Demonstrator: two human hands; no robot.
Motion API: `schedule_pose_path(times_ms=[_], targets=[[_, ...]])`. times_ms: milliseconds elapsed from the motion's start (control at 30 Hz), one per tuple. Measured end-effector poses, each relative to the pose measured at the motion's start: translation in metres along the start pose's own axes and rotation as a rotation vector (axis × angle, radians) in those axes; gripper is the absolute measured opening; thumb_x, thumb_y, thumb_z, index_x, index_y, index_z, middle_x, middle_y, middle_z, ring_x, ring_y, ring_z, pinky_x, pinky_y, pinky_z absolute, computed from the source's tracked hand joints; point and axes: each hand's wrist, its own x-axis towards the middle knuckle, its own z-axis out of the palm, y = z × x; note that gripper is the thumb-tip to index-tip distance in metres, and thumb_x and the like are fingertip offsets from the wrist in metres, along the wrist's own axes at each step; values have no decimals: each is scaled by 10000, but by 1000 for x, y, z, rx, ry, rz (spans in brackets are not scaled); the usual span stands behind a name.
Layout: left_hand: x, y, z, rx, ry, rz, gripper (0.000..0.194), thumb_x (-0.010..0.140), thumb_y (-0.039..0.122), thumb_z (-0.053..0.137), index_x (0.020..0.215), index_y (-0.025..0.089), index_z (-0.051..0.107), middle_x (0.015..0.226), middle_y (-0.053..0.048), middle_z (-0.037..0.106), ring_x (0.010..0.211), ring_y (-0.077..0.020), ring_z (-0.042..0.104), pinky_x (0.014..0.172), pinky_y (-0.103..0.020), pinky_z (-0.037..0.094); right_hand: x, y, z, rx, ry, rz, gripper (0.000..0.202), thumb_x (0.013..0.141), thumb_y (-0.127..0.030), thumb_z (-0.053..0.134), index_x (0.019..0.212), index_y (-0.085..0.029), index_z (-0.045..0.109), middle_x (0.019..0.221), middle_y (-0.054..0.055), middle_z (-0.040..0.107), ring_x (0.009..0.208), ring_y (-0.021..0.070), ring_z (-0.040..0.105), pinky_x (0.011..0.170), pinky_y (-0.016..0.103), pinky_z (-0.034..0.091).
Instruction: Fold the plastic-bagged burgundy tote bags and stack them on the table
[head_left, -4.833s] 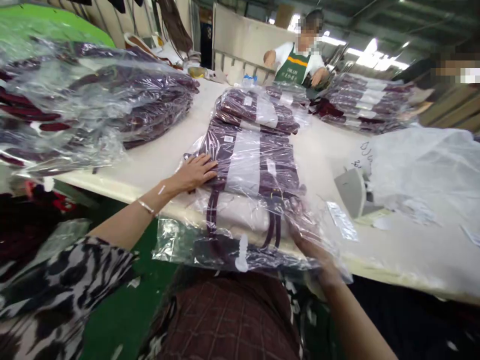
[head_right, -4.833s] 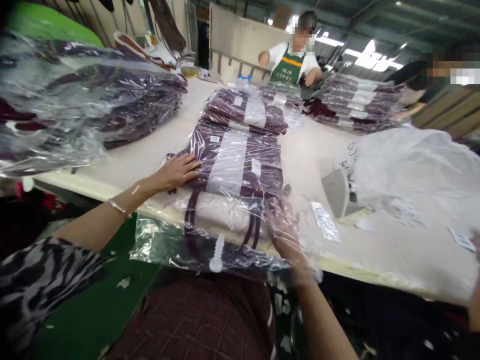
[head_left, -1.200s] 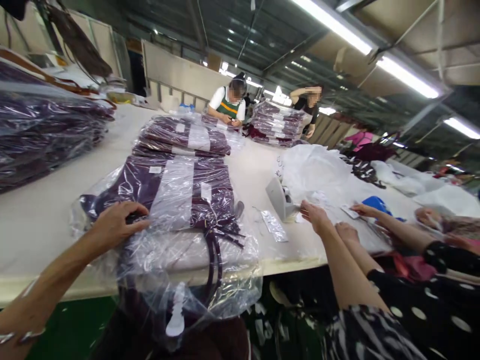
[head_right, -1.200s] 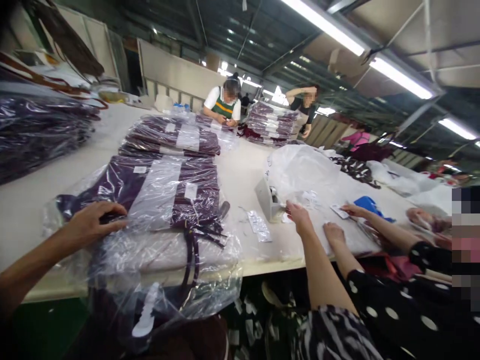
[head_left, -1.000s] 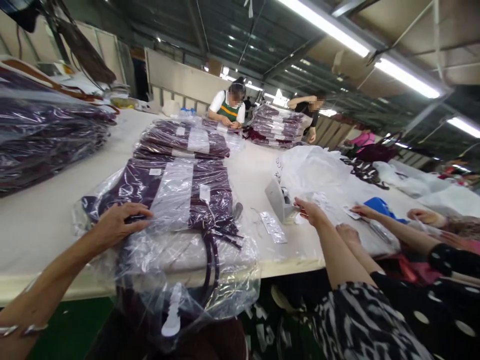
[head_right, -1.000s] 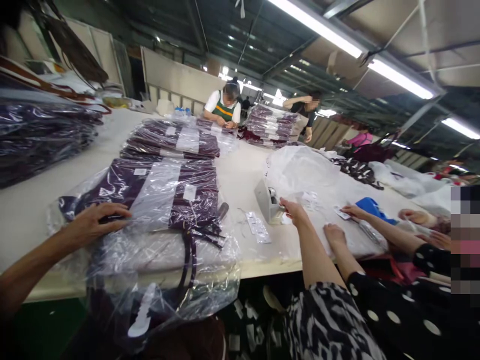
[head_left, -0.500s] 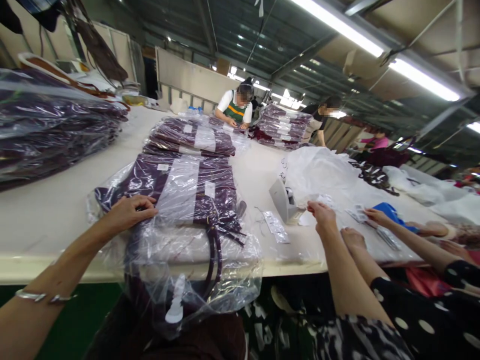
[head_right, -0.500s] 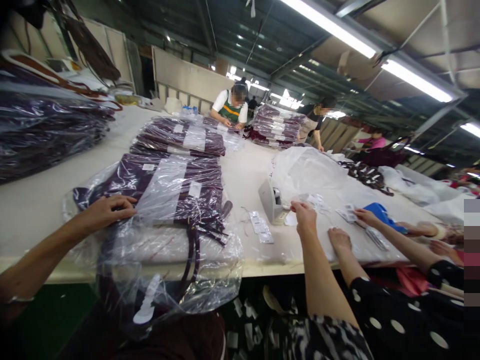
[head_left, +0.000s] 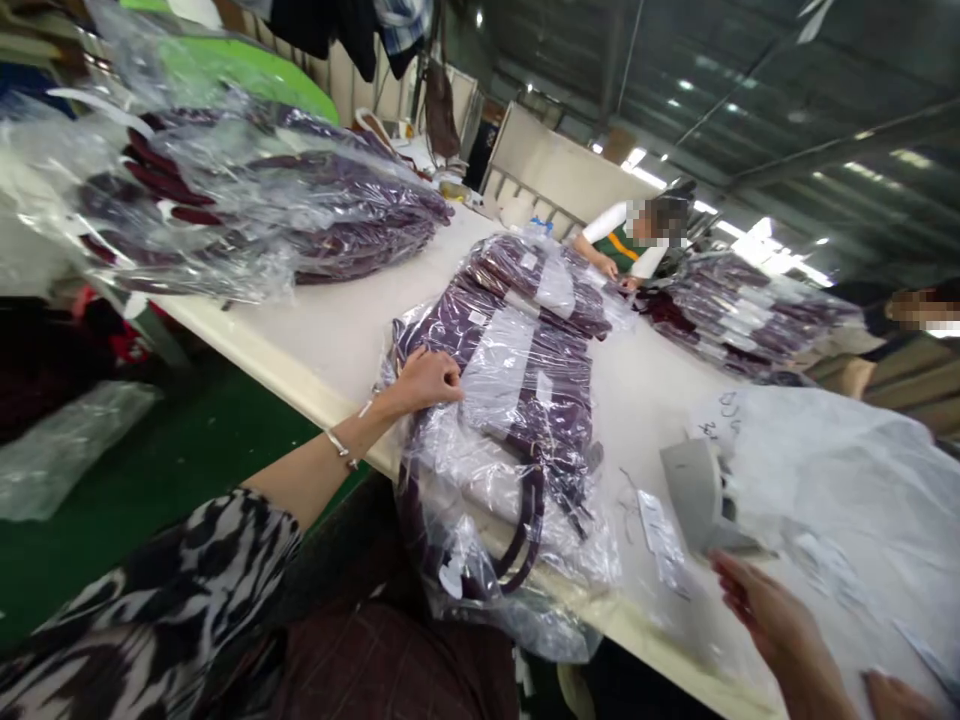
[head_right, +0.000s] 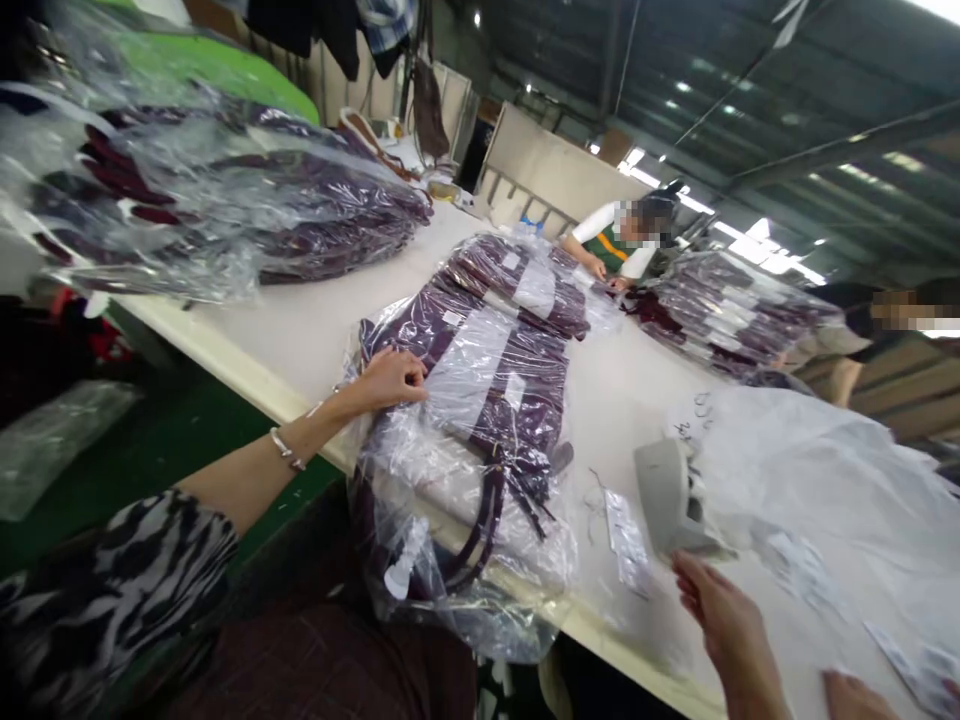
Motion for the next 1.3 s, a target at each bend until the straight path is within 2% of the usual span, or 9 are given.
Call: schedule_pose_path(times_ms=[167, 267, 367, 500, 667, 867, 1067, 1200, 1300], targets=[[-4, 1, 2, 31, 16, 11, 83, 722, 286, 716, 703, 205, 714, 1011, -15, 739, 1030, -256, 657, 1219, -543, 202, -56, -125, 128, 54, -507, -172, 329, 682, -514, 834, 784, -207, 773, 701, 44, 690, 579, 135, 547, 522, 249, 480], [-4, -1, 4, 55, 27, 22, 109, 735, 308, 724, 706, 206, 700, 1006, -21, 723, 1006, -251, 652, 1232, -556, 184, -82, -183, 214, 101, -754, -215, 329, 713, -497, 807, 743, -178, 734, 700, 30, 695, 536, 103, 508, 466, 212, 400], [-7, 0, 6, 60, 53, 43, 113, 750, 310, 726, 716, 209, 688, 980, -29, 711, 1004, -253, 647, 1236, -551, 194, -84, -196, 275, -231, -777, -266, 247, 771, -400, 747, 670, -181, 692, 630, 10, 682, 477, 86, 485, 430, 196, 346], [-12, 4, 6, 90, 93, 53, 77, 767, 258, 711, 736, 198, 673, 952, -46, 693, 1004, -252, 641, 1240, -524, 208, -66, -184, 307, -628, -725, -329, 306, 765, -317, 757, 512, -199, 632, 437, -14, 568, 411, 100, 485, 423, 214, 338], [-14, 4, 7, 108, 93, 60, 56, 778, 232, 692, 773, 193, 653, 961, -54, 687, 991, -247, 630, 1234, -510, 217, -54, -195, 312, -800, -759, -349, 337, 679, -334, 854, 466, -204, 627, 449, 23, 603, 487, 164, 598, 502, 252, 406], [-13, 0, 12, 116, 133, 70, 87, 774, 227, 671, 849, 204, 634, 960, -35, 677, 994, -241, 626, 1220, -484, 218, -51, -203, 303, -1163, -636, -460, 460, 713, -635, 801, 634, -189, 721, 611, 86, 704, 787, 267, 726, 701, 298, 501], [-10, -2, 3, 89, 58, 71, 233, 795, 355, 747, 933, 204, 637, 1019, -34, 692, 1056, -255, 628, 1221, -510, 208, -24, -171, 222, -1039, -457, -316, 319, 831, -493, 729, 918, -187, 762, 819, 88, 773, 835, 258, 737, 716, 305, 521], [-8, -6, -10, 108, 97, 75, 440, 831, 475, 763, 1142, 190, 641, 1304, -121, 651, 1261, -316, 566, 1187, -533, 288, 6, -126, 166, -876, -73, -252, 784, 800, -587, 760, 1419, -153, 553, 1326, 196, 672, 1196, 345, 662, 937, 409, 540], [-5, -9, -16, 224, 132, 45, 551, 826, 450, 790, 1269, 169, 620, 1459, -186, 557, 1405, -379, 445, 1194, -586, 270, 18, -97, 158, -790, -69, -162, 986, 759, -582, 814, 1510, -65, 441, 1439, 281, 570, 1322, 389, 579, 1033, 430, 504]])
